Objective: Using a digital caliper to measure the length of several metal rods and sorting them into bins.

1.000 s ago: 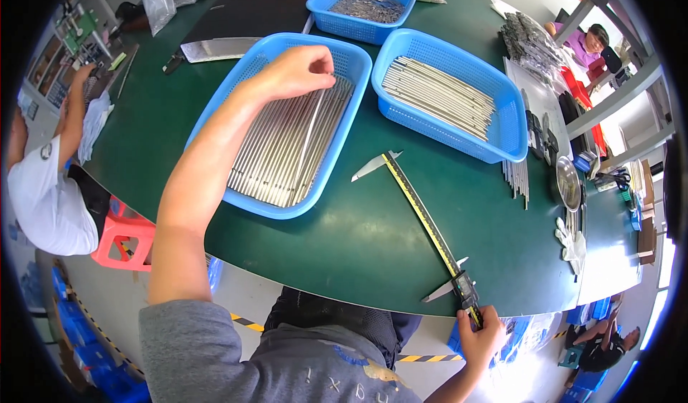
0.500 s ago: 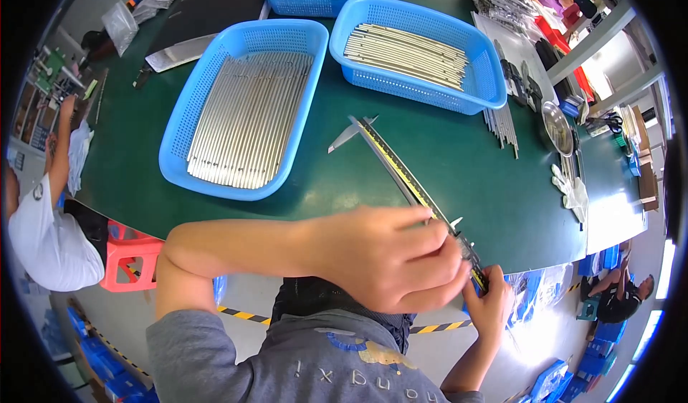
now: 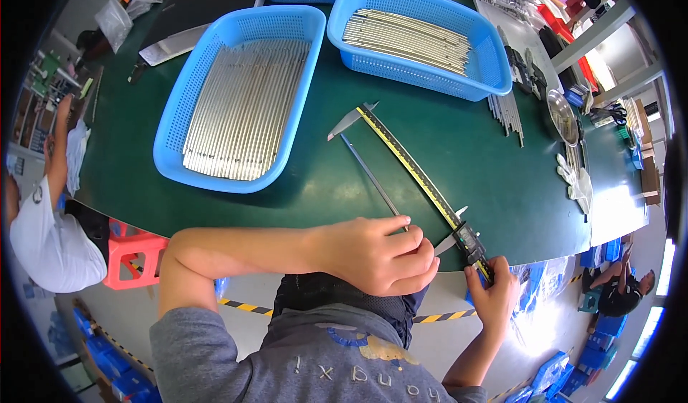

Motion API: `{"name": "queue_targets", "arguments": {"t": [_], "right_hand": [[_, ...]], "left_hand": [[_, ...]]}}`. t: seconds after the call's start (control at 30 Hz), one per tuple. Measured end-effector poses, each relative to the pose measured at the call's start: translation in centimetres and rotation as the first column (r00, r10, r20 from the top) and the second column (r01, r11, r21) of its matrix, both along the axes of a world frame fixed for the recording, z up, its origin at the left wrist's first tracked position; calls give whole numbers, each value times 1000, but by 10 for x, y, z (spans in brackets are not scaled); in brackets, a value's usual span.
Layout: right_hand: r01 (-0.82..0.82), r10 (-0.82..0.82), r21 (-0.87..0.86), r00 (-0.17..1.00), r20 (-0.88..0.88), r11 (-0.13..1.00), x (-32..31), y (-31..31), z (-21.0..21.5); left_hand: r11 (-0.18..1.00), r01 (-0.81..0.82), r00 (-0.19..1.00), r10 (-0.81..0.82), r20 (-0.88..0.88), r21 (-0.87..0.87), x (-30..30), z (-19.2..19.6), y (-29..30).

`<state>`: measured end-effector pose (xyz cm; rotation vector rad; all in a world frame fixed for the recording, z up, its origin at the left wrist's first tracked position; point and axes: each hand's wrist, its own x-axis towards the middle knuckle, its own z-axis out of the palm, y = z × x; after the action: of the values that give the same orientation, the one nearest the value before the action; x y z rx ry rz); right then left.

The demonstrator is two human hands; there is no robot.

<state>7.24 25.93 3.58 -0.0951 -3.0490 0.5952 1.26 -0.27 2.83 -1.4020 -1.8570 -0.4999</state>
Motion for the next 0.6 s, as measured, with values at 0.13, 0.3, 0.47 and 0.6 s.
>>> {"name": "queue_targets", "arguments": {"t": [0.13, 0.3, 0.47, 0.6], "right_hand": [[2, -2, 5, 1000, 6, 1000, -2, -1, 1], [9, -9, 24, 1000, 6, 1000, -3, -3, 2], [-4, 4, 7, 1000, -6, 1000, -1, -4, 3], [12, -12, -3, 1000, 13, 1000, 4, -2, 0]], "left_hand": [[999, -34, 999, 34, 12, -30, 1, -1, -1], [1000, -24, 1000, 24, 14, -3, -3, -8, 1], [1000, -27, 1000, 27, 3, 5, -1, -11, 3], [999, -12, 999, 14, 42, -49, -4, -25, 9]]}}
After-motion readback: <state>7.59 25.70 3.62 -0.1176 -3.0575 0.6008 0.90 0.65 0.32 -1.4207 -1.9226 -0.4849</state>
